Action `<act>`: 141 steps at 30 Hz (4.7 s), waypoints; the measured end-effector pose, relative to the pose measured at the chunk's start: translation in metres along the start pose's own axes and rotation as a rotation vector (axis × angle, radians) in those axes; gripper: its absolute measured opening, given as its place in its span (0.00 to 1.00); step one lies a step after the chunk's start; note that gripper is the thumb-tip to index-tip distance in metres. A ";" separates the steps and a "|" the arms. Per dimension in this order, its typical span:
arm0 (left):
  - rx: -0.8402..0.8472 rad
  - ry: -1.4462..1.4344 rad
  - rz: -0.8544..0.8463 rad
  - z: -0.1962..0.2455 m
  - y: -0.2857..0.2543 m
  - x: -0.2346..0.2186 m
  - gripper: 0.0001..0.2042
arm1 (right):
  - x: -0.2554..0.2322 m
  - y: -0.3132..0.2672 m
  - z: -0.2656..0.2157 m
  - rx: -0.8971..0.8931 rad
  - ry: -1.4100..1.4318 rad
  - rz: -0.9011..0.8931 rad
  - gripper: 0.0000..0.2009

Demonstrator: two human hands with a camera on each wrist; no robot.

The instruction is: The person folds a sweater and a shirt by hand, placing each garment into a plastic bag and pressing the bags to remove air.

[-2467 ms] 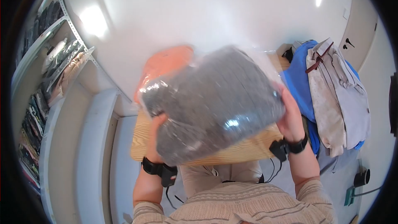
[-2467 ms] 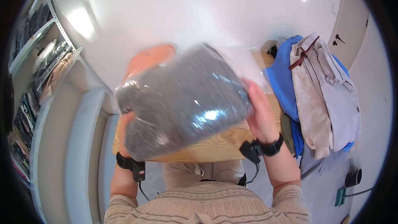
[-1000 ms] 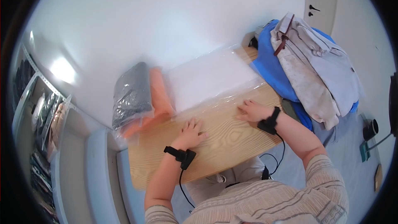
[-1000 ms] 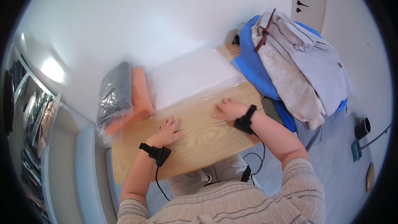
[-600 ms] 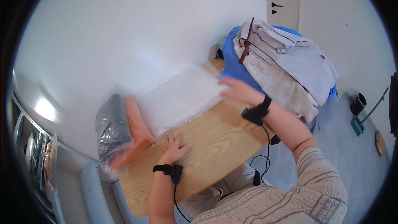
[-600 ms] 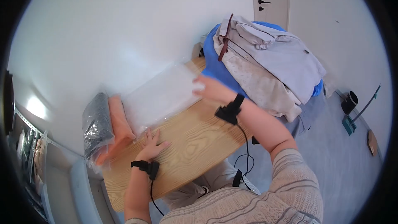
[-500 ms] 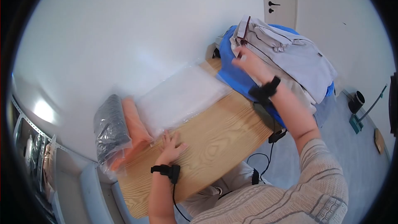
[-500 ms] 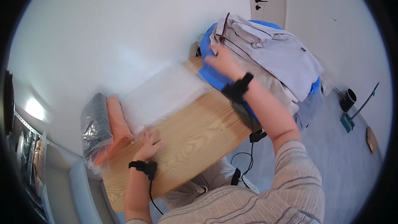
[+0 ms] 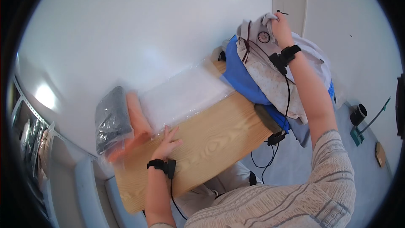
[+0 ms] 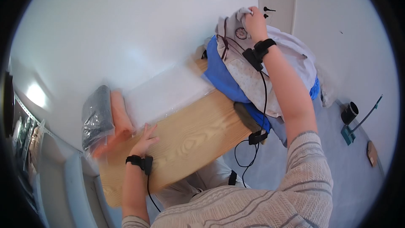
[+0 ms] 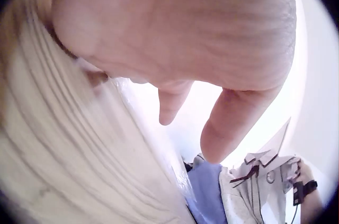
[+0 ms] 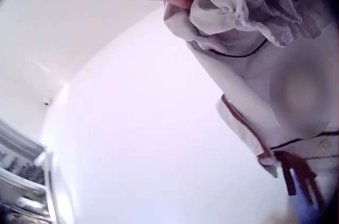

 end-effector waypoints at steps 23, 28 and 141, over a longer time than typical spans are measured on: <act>0.622 -0.789 0.607 0.152 -0.102 -0.041 0.42 | 0.002 -0.085 -0.253 0.425 1.358 -0.708 0.15; 0.489 -0.913 0.560 0.132 -0.105 -0.062 0.22 | -0.006 -0.084 -0.250 0.383 1.341 -0.751 0.14; -0.241 -0.403 0.588 -0.045 -0.067 -0.087 0.19 | 0.019 -0.264 -0.080 -0.092 0.150 -1.137 0.17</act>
Point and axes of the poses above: each hand's wrist, its own y-axis towards the middle knuckle, its own x-axis out of the palm, z = x × y, the point moved 8 cm from there along y, towards the middle knuckle, and after that the axes turned 5 degrees about y, right-handed, at the moved point
